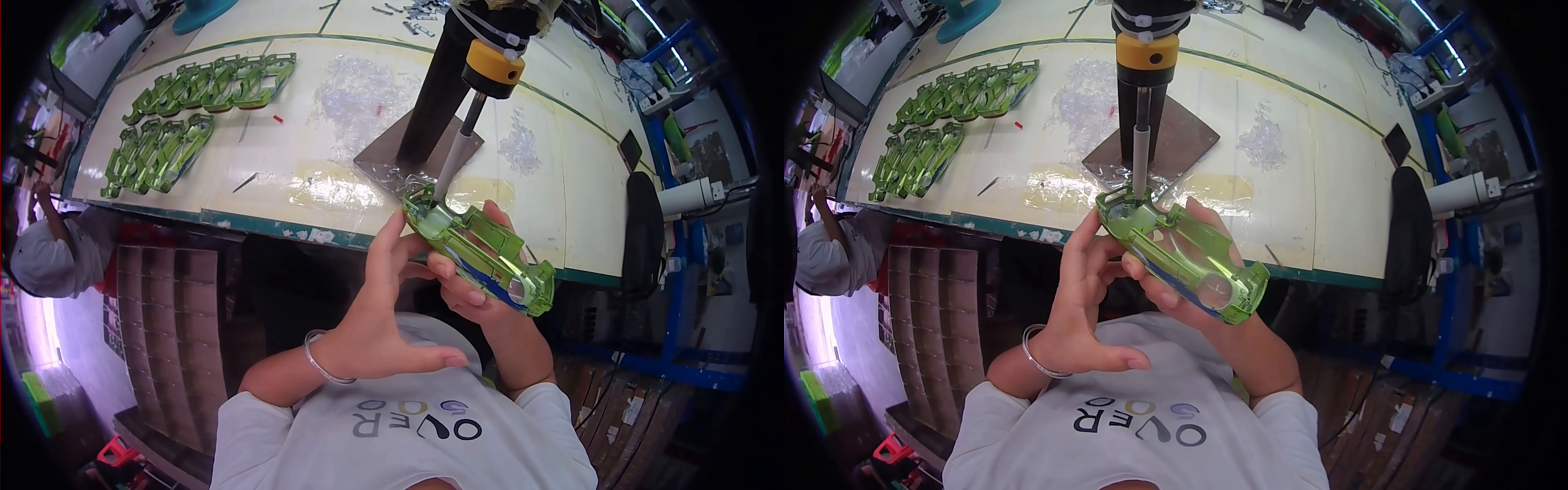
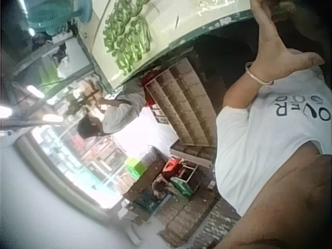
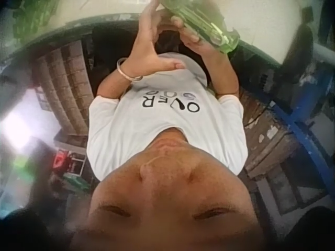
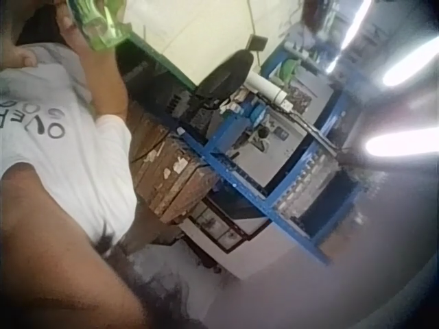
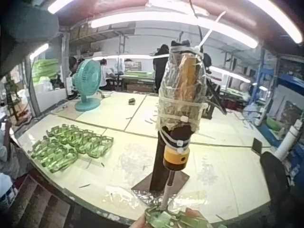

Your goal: The person assembles plastic parts into green toy car bodies at a manufacturing workbench, taking the parts from a storage bin and using an assembly machine.

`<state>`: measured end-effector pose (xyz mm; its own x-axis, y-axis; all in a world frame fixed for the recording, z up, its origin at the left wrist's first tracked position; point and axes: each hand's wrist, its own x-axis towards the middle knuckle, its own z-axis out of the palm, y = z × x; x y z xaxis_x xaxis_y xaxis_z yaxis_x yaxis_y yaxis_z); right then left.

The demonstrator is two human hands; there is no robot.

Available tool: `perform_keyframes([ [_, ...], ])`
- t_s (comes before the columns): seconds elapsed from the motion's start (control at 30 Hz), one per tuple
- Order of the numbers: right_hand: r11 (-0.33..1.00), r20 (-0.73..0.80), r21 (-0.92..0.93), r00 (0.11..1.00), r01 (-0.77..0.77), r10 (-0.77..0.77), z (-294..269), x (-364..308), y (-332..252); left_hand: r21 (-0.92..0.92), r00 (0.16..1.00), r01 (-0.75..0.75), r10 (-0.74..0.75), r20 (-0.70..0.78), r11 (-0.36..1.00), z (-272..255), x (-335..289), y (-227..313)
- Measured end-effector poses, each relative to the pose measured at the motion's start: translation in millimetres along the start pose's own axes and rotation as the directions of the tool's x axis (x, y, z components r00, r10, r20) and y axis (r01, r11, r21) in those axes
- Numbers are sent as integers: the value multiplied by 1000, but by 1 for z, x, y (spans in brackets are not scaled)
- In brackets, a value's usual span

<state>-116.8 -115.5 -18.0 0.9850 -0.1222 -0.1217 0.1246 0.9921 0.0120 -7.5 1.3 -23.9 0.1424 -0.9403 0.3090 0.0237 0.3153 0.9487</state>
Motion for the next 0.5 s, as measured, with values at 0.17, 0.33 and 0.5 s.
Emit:
perform_keyframes([
  [0.17,998,6,-62,1000,3,-3,-5,3,-1,-3,1000,13,-13,18,1000,-3,-2,1],
  [0.33,998,-6,-54,1000,-13,13,-8,5,-2,10,1000,28,-28,-1,1000,-4,-5,-6],
  [0.5,993,-156,-121,988,-13,-6,-31,-8,-7,137,978,180,-163,-129,974,-27,1,-16],
])
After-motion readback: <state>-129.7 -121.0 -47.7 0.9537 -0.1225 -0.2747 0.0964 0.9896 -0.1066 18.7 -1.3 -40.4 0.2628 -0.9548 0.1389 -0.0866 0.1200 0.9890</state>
